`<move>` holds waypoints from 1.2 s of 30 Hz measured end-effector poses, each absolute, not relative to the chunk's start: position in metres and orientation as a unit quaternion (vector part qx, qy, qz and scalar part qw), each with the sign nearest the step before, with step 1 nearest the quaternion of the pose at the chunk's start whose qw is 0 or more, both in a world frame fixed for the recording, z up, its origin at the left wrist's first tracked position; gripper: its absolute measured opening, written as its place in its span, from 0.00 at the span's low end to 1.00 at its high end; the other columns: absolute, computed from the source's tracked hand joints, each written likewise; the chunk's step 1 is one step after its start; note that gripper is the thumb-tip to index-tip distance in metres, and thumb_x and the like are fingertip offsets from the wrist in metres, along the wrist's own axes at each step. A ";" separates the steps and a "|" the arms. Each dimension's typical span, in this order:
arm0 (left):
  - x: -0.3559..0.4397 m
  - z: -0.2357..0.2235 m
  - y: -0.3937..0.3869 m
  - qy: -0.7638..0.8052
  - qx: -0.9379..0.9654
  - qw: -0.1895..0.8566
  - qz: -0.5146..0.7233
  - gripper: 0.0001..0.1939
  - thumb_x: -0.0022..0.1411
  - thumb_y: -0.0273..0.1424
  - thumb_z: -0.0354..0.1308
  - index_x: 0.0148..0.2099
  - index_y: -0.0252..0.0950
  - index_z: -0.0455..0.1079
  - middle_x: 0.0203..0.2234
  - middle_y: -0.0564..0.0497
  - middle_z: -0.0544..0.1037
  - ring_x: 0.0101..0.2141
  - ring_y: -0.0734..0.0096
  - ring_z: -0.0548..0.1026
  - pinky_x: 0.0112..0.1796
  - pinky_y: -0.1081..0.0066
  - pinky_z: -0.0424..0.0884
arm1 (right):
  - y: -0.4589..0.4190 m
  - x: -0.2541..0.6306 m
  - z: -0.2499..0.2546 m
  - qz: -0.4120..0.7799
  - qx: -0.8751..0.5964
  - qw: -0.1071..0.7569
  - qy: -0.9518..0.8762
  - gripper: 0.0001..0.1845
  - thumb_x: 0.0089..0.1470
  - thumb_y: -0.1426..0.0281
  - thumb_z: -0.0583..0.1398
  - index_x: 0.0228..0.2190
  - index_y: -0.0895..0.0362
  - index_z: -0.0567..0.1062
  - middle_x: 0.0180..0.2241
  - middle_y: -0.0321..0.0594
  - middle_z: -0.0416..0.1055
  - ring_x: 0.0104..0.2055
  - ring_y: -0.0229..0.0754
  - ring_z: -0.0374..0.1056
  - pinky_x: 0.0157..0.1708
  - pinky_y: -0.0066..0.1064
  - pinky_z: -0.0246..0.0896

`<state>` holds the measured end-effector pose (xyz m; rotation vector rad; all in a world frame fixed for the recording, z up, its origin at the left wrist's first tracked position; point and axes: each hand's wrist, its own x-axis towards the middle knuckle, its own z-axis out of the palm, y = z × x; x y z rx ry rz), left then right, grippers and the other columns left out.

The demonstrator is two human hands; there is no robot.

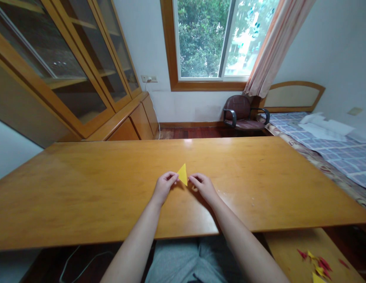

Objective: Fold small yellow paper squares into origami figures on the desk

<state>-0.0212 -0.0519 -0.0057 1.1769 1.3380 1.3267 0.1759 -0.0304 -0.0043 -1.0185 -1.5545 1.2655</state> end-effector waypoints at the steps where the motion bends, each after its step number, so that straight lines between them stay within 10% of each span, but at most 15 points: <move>1: -0.019 -0.003 -0.053 0.536 0.493 0.449 0.517 0.15 0.55 0.42 0.64 0.30 0.34 0.73 0.22 0.53 0.76 0.25 0.73 0.70 0.29 0.74 0.65 | -0.030 0.176 -0.005 0.514 -0.402 0.437 -0.619 0.16 0.55 0.58 0.61 0.34 0.58 0.79 0.33 0.42 0.77 0.36 0.43 0.70 0.38 0.31 0.63; 36: -0.014 0.001 -0.053 0.523 0.580 0.365 0.507 0.10 0.58 0.38 0.60 0.33 0.36 0.74 0.30 0.50 0.75 0.34 0.67 0.72 0.38 0.71 0.68 | -0.033 0.177 -0.001 0.564 -0.403 0.405 -0.596 0.17 0.49 0.56 0.64 0.27 0.60 0.77 0.24 0.37 0.73 0.27 0.38 0.65 0.29 0.28 0.59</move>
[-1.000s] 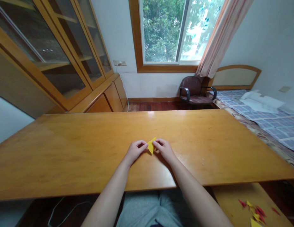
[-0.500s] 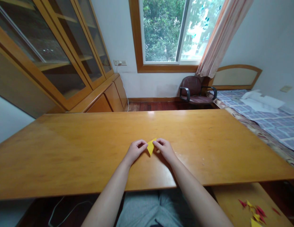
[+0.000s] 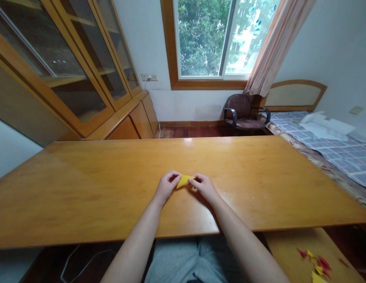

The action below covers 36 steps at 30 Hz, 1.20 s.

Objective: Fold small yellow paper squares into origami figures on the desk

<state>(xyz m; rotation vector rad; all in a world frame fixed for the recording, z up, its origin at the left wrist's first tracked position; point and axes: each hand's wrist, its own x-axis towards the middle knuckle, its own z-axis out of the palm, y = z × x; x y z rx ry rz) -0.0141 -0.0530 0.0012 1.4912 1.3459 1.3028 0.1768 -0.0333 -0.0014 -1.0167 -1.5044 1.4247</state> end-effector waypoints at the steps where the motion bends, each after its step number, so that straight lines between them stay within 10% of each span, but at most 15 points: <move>1: -0.014 0.000 -0.053 0.528 0.572 0.377 0.503 0.11 0.57 0.39 0.61 0.34 0.36 0.74 0.30 0.50 0.76 0.34 0.66 0.73 0.38 0.71 0.68 | -0.033 0.177 -0.002 0.563 -0.403 0.407 -0.596 0.18 0.49 0.56 0.64 0.27 0.60 0.77 0.24 0.37 0.73 0.26 0.38 0.65 0.29 0.28 0.59; 36: -0.016 0.000 -0.052 0.539 0.528 0.438 0.489 0.13 0.55 0.40 0.63 0.32 0.34 0.75 0.27 0.51 0.78 0.31 0.68 0.73 0.36 0.72 0.68 | -0.033 0.176 0.002 0.591 -0.405 0.409 -0.565 0.18 0.49 0.56 0.65 0.26 0.59 0.77 0.23 0.36 0.71 0.23 0.36 0.64 0.25 0.27 0.56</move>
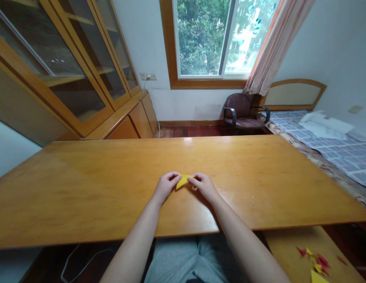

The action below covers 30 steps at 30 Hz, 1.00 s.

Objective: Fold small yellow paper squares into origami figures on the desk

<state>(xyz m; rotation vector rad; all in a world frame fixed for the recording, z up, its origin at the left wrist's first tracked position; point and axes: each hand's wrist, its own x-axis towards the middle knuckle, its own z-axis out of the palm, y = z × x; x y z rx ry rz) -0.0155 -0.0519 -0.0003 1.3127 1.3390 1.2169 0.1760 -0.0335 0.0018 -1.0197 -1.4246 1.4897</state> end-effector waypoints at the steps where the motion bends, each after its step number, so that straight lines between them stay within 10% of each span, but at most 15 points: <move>1: -0.015 0.001 -0.052 0.538 0.527 0.440 0.489 0.12 0.55 0.39 0.63 0.32 0.34 0.75 0.27 0.52 0.78 0.31 0.68 0.73 0.36 0.72 0.68 | -0.033 0.176 0.002 0.590 -0.405 0.409 -0.566 0.18 0.49 0.56 0.65 0.26 0.59 0.77 0.23 0.36 0.71 0.24 0.36 0.64 0.25 0.27 0.57; 30: -0.017 -0.005 -0.049 0.534 0.522 0.445 0.494 0.12 0.55 0.39 0.63 0.32 0.34 0.73 0.27 0.52 0.76 0.31 0.69 0.72 0.35 0.72 0.67 | -0.028 0.181 -0.005 0.571 -0.404 0.443 -0.560 0.17 0.54 0.60 0.60 0.23 0.59 0.78 0.25 0.39 0.75 0.27 0.39 0.65 0.31 0.29 0.58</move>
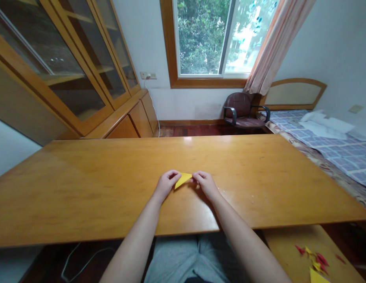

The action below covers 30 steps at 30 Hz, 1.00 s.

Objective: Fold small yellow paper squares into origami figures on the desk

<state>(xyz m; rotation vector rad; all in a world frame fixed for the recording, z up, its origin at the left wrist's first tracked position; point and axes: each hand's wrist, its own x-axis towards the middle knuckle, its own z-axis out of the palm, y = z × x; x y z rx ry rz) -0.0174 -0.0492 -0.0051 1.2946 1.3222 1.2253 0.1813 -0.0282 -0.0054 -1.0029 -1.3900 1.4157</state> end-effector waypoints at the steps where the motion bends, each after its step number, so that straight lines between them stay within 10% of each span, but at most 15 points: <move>1: -0.017 -0.004 -0.049 0.533 0.521 0.448 0.494 0.12 0.54 0.39 0.63 0.32 0.34 0.73 0.27 0.53 0.76 0.31 0.69 0.72 0.35 0.72 0.67 | -0.028 0.181 -0.005 0.570 -0.407 0.443 -0.560 0.17 0.54 0.60 0.60 0.23 0.59 0.78 0.24 0.39 0.74 0.27 0.39 0.65 0.31 0.29 0.58; 8: -0.013 0.000 -0.050 0.542 0.482 0.463 0.510 0.15 0.53 0.42 0.62 0.32 0.35 0.69 0.23 0.56 0.72 0.25 0.73 0.69 0.28 0.75 0.64 | -0.028 0.178 -0.008 0.544 -0.428 0.466 -0.551 0.18 0.54 0.58 0.60 0.27 0.60 0.78 0.25 0.39 0.73 0.27 0.39 0.64 0.29 0.29 0.59; 14: -0.012 0.005 -0.051 0.540 0.475 0.471 0.510 0.16 0.53 0.42 0.63 0.35 0.34 0.70 0.24 0.55 0.73 0.27 0.72 0.70 0.30 0.74 0.64 | -0.031 0.179 -0.009 0.468 -0.402 0.500 -0.608 0.17 0.53 0.65 0.62 0.45 0.54 0.75 0.44 0.43 0.72 0.34 0.39 0.68 0.34 0.30 0.66; 22: -0.013 0.009 -0.052 0.515 0.499 0.492 0.494 0.22 0.54 0.40 0.63 0.48 0.33 0.71 0.20 0.58 0.68 0.24 0.75 0.66 0.29 0.74 0.62 | -0.038 0.176 -0.004 0.373 -0.336 0.448 -0.740 0.07 0.58 0.70 0.60 0.37 0.52 0.80 0.35 0.41 0.74 0.39 0.43 0.69 0.42 0.34 0.63; 30: -0.014 0.003 -0.050 0.499 0.508 0.439 0.549 0.22 0.64 0.47 0.51 0.44 0.34 0.75 0.40 0.46 0.75 0.37 0.66 0.73 0.37 0.70 0.70 | -0.031 0.181 -0.008 0.353 -0.412 0.464 -0.700 0.09 0.57 0.64 0.63 0.29 0.55 0.79 0.28 0.39 0.71 0.32 0.42 0.66 0.35 0.32 0.59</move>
